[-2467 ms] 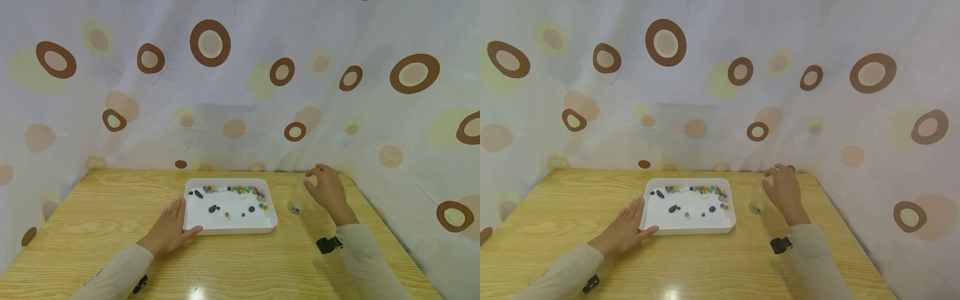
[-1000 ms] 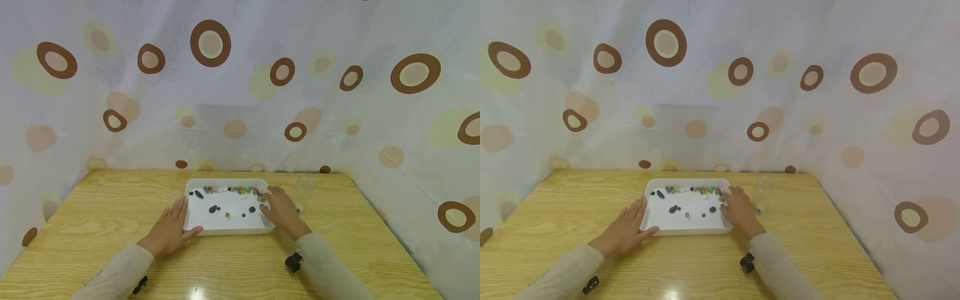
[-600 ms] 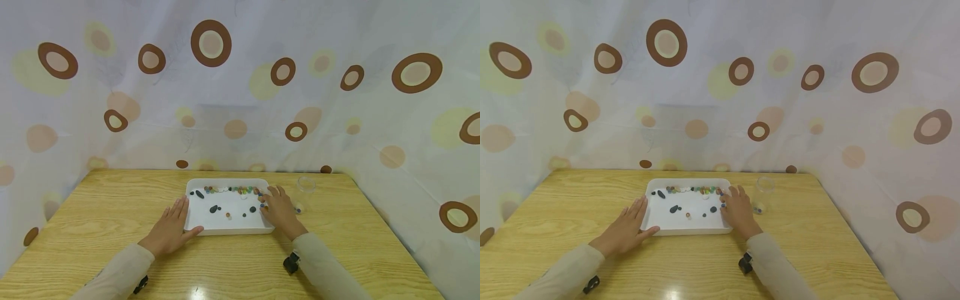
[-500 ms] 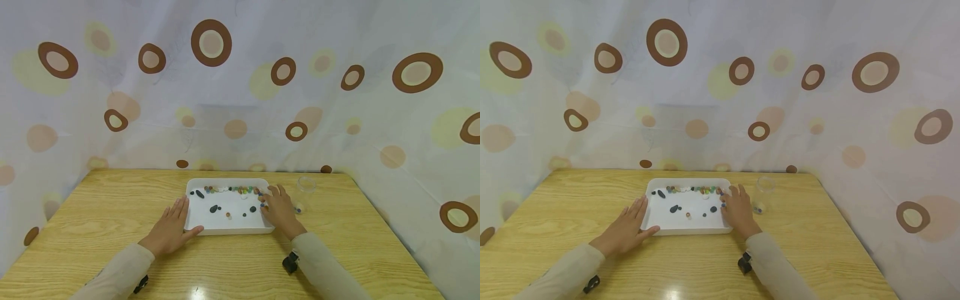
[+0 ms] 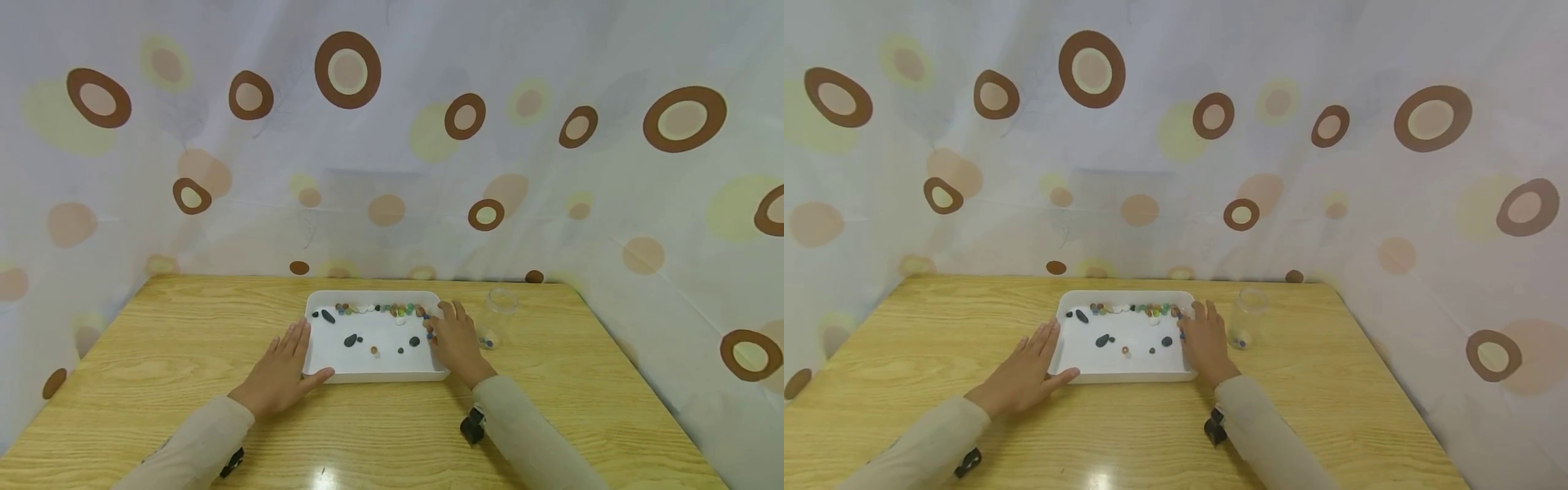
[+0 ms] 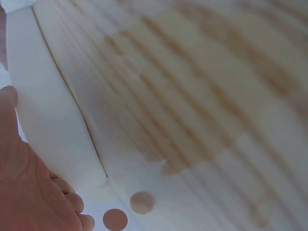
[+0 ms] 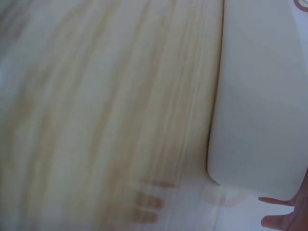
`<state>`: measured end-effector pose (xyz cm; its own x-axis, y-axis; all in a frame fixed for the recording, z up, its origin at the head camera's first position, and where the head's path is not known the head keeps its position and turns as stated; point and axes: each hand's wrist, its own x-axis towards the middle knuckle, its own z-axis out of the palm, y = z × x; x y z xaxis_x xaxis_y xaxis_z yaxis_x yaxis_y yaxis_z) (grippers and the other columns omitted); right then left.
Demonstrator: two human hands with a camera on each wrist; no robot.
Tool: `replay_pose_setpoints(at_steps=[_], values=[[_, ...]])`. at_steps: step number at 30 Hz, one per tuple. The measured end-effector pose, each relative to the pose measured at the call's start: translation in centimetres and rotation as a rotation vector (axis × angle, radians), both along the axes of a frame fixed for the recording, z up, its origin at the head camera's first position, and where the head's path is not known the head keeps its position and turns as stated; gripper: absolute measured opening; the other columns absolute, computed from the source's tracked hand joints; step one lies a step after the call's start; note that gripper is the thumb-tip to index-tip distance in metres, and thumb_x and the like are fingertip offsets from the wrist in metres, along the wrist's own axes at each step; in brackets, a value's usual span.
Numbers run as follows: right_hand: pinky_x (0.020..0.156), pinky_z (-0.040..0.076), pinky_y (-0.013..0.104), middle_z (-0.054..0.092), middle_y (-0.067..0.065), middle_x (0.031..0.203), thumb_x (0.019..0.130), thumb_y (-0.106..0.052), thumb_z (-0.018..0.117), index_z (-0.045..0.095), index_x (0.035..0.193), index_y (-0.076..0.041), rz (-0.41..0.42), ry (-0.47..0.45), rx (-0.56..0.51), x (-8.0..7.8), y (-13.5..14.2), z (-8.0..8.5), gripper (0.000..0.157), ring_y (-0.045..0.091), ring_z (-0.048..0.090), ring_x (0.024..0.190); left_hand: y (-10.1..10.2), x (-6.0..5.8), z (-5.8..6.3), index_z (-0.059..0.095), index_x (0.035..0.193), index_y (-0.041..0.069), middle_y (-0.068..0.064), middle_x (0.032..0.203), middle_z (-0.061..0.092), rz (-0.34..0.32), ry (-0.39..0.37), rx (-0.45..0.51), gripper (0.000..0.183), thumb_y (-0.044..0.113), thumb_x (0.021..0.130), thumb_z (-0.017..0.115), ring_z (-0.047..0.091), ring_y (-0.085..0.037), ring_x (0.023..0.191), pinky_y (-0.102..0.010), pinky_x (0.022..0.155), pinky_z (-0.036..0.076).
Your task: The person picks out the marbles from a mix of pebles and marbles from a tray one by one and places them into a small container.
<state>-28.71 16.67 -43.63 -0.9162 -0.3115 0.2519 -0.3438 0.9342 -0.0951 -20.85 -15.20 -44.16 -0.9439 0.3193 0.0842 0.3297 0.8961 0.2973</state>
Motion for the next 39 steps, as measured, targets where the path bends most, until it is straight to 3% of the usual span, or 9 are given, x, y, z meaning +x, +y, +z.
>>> replay_pose_setpoints(at_steps=[9,18,27,33,39], values=[[0.096,0.042,0.059,0.044,0.023,0.138,0.082,-0.013,0.076,0.068,0.084,-0.011,-0.013,-0.025,-0.004,0.1,-0.1,-0.1,0.009,0.045,0.037,0.130,0.0,-0.1,-0.1,0.013,0.150,-0.008,-0.023,0.157,0.011,-0.003,-0.008,-0.004,0.099,0.069,0.092,0.037,0.013,-0.039,0.145,-0.057,0.114,0.016],[0.093,0.045,0.057,0.048,0.021,0.137,0.086,-0.016,0.072,0.067,0.088,-0.012,0.001,-0.055,-0.026,0.4,-0.3,1.0,0.007,0.042,0.042,0.127,0.0,0.1,0.1,0.013,0.150,-0.008,-0.024,0.157,0.011,0.004,-0.027,-0.014,0.100,0.069,0.091,0.037,0.012,-0.039,0.145,-0.056,0.115,0.015],[0.083,0.050,0.054,0.054,0.019,0.130,0.084,-0.016,0.074,0.067,0.094,-0.010,0.087,0.128,-0.067,1.9,1.4,4.4,0.013,0.042,0.050,0.119,0.0,0.1,0.1,0.012,0.150,-0.009,-0.024,0.157,0.011,0.004,-0.026,-0.011,0.100,0.069,0.092,0.037,0.012,-0.040,0.145,-0.057,0.115,0.015],[0.086,0.049,0.057,0.054,0.021,0.130,0.085,-0.016,0.073,0.067,0.095,-0.008,0.052,0.182,-0.154,2.1,3.8,6.2,0.015,0.043,0.049,0.120,0.0,0.1,0.2,0.012,0.149,-0.009,-0.024,0.157,0.011,0.004,-0.025,-0.015,0.100,0.069,0.092,0.038,0.012,-0.040,0.145,-0.056,0.115,0.015],[0.081,0.050,0.057,0.052,0.024,0.131,0.086,-0.013,0.071,0.066,0.096,-0.003,-0.001,0.229,-0.211,1.9,6.7,7.7,0.014,0.047,0.050,0.116,0.1,0.1,0.4,0.013,0.149,-0.009,-0.024,0.157,0.011,0.002,-0.025,-0.004,0.099,0.067,0.092,0.039,0.012,-0.040,0.145,-0.057,0.114,0.016]])
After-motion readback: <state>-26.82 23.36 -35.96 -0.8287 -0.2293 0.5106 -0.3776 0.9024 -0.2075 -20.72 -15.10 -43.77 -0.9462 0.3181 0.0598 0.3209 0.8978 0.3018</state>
